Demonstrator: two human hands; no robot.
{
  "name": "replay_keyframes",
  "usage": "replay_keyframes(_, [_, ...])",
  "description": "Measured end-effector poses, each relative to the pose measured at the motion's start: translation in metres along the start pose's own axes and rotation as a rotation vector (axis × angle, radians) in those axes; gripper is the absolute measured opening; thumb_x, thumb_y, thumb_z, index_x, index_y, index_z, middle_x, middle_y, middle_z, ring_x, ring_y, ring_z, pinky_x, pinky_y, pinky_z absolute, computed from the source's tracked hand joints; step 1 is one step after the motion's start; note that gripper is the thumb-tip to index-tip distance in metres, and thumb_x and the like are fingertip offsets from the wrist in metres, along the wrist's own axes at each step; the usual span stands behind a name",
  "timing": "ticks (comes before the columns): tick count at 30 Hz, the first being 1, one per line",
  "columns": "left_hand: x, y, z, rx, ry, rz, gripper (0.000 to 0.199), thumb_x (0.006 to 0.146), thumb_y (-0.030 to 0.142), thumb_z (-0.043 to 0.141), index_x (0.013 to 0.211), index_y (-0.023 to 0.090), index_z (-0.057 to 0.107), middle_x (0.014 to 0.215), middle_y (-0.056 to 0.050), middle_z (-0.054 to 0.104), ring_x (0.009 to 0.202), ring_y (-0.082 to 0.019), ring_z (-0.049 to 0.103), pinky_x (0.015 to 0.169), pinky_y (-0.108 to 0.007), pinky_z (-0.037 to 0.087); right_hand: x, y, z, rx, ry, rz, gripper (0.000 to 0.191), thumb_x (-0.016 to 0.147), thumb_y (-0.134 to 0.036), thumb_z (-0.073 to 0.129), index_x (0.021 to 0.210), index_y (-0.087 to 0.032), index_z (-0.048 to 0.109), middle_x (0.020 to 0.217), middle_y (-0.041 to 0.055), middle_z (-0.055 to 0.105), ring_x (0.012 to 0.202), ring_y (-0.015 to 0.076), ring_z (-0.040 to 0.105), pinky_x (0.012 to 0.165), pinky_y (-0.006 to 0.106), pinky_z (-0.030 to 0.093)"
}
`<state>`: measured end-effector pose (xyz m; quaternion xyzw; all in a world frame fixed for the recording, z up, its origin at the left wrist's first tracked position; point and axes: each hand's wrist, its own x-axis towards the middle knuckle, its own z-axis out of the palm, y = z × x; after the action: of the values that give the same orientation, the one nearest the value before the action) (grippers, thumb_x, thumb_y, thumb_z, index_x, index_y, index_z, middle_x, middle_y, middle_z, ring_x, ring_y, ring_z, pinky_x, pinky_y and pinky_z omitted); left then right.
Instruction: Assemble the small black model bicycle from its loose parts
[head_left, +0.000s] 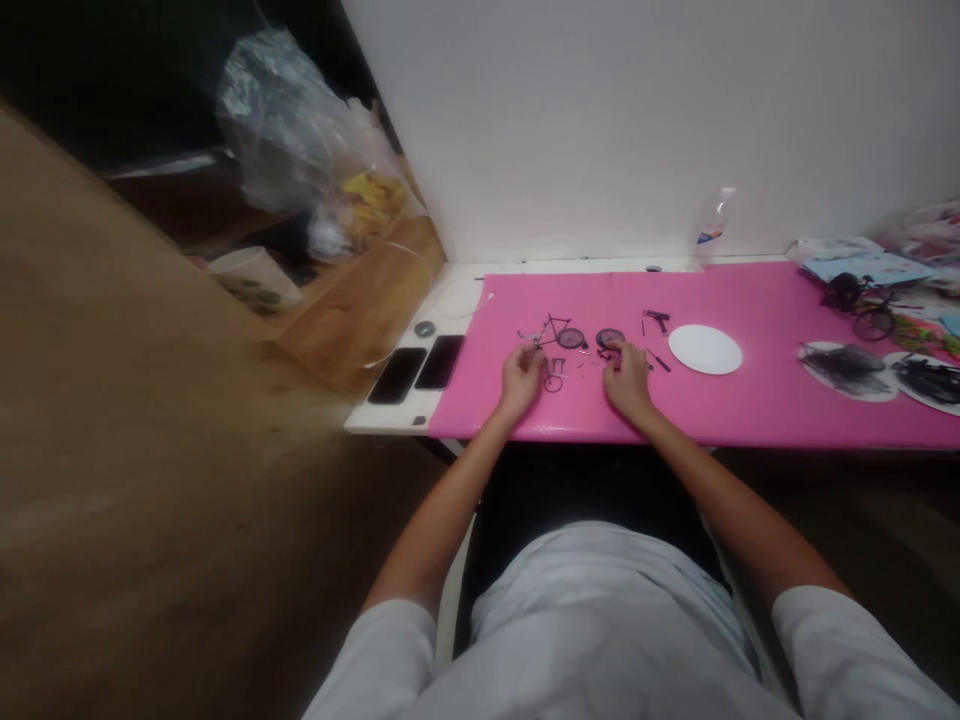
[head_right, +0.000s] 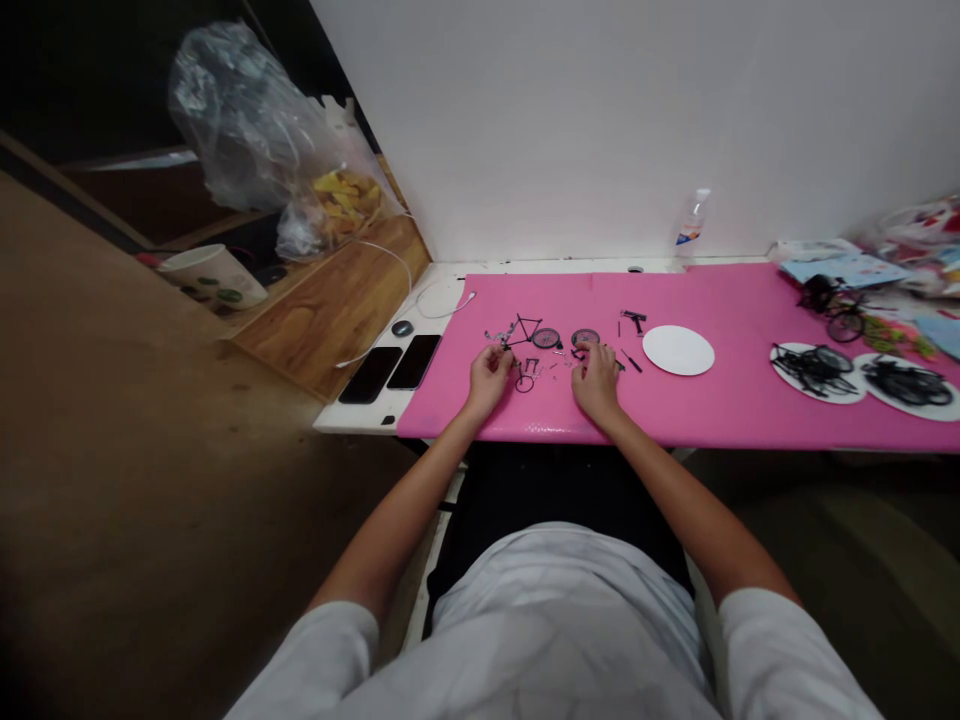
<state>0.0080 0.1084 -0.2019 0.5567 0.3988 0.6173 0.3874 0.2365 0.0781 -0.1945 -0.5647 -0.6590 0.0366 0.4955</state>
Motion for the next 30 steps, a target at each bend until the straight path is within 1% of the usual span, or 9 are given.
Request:
replay_keyframes(4, [0.000,0.002,0.000,-0.052,0.010,-0.035,0.026,0.097,0.043,0.067,0.093,0.019,0.059,0.084,-0.003,0.065,0.076,-0.014,0.064,0.072,-0.026,0.055,-0.002,0.002,0.002,-0.072,-0.039,-0.030,0.038,0.081,-0.015,0.055,0.117,-0.023,0.065,0.123,0.0129,0.068,0.124,0.0377,0.050,0.111,0.063,0.041])
replay_keyframes(10, [0.001,0.001,0.002,-0.081,0.030,-0.084,0.029,0.094,0.045,0.071,0.094,0.019,0.057,0.082,-0.003,0.065,0.075,-0.015,0.065,0.068,-0.026,0.056,0.002,-0.001,-0.003,-0.061,-0.049,-0.101,0.048,0.074,-0.008,0.052,0.118,-0.021,0.065,0.125,0.0132,0.066,0.124,0.0359,0.051,0.110,0.058,0.044])
replay_keyframes(12, [0.001,0.001,0.002,-0.070,0.032,-0.097,0.030,0.094,0.046,0.071,0.093,0.020,0.056,0.082,-0.003,0.065,0.073,-0.014,0.065,0.066,-0.025,0.056,0.008,-0.002,-0.008,-0.039,-0.080,-0.120,0.050,0.075,-0.007,0.051,0.121,-0.021,0.065,0.125,0.0139,0.065,0.122,0.0353,0.053,0.110,0.057,0.045])
replay_keyframes(14, [0.002,0.000,0.002,-0.070,0.030,-0.106,0.031,0.093,0.048,0.071,0.093,0.020,0.056,0.081,-0.002,0.064,0.074,-0.014,0.065,0.065,-0.025,0.056,0.017,0.001,-0.014,-0.020,-0.134,-0.136,0.046,0.080,-0.007,0.050,0.120,-0.022,0.066,0.123,0.0137,0.066,0.119,0.0348,0.055,0.109,0.057,0.045])
replay_keyframes(17, [0.002,-0.001,0.002,-0.078,0.025,-0.124,0.034,0.092,0.049,0.072,0.094,0.020,0.055,0.082,-0.002,0.064,0.073,-0.014,0.065,0.064,-0.025,0.057,0.035,0.014,-0.026,-0.013,-0.229,-0.166,0.035,0.091,-0.014,0.052,0.118,-0.024,0.070,0.121,0.0123,0.068,0.117,0.0346,0.056,0.110,0.058,0.044])
replay_keyframes(20, [0.003,-0.003,0.002,-0.091,0.028,-0.138,0.033,0.091,0.048,0.073,0.096,0.020,0.056,0.082,-0.001,0.063,0.072,-0.014,0.065,0.064,-0.025,0.057,0.051,0.038,-0.041,-0.069,-0.202,-0.158,0.030,0.095,-0.017,0.051,0.111,-0.024,0.075,0.114,0.0140,0.068,0.116,0.0363,0.055,0.110,0.062,0.042])
replay_keyframes(24, [0.003,-0.003,0.002,-0.119,0.031,-0.133,0.029,0.091,0.043,0.074,0.095,0.020,0.057,0.082,-0.002,0.063,0.072,-0.013,0.065,0.063,-0.025,0.058,0.063,0.068,-0.055,-0.086,-0.210,-0.182,0.024,0.096,-0.026,0.058,0.109,-0.023,0.078,0.115,0.0146,0.070,0.117,0.0378,0.055,0.109,0.064,0.040])
replay_keyframes(27, [0.003,-0.001,0.003,-0.114,0.037,-0.142,0.027,0.092,0.040,0.074,0.092,0.019,0.056,0.082,-0.002,0.063,0.071,-0.013,0.065,0.062,-0.024,0.058,0.065,0.080,-0.058,-0.072,-0.222,-0.180,0.022,0.097,-0.029,0.060,0.103,-0.023,0.080,0.110,0.0137,0.073,0.111,0.0359,0.056,0.107,0.062,0.040])
replay_keyframes(30, [0.003,0.000,0.003,-0.109,0.036,-0.149,0.026,0.092,0.039,0.073,0.093,0.019,0.056,0.083,-0.002,0.063,0.072,-0.013,0.065,0.063,-0.024,0.058,0.064,0.081,-0.055,-0.014,-0.249,-0.171,0.021,0.097,-0.032,0.061,0.093,-0.024,0.081,0.099,0.0110,0.075,0.102,0.0324,0.059,0.106,0.061,0.040])
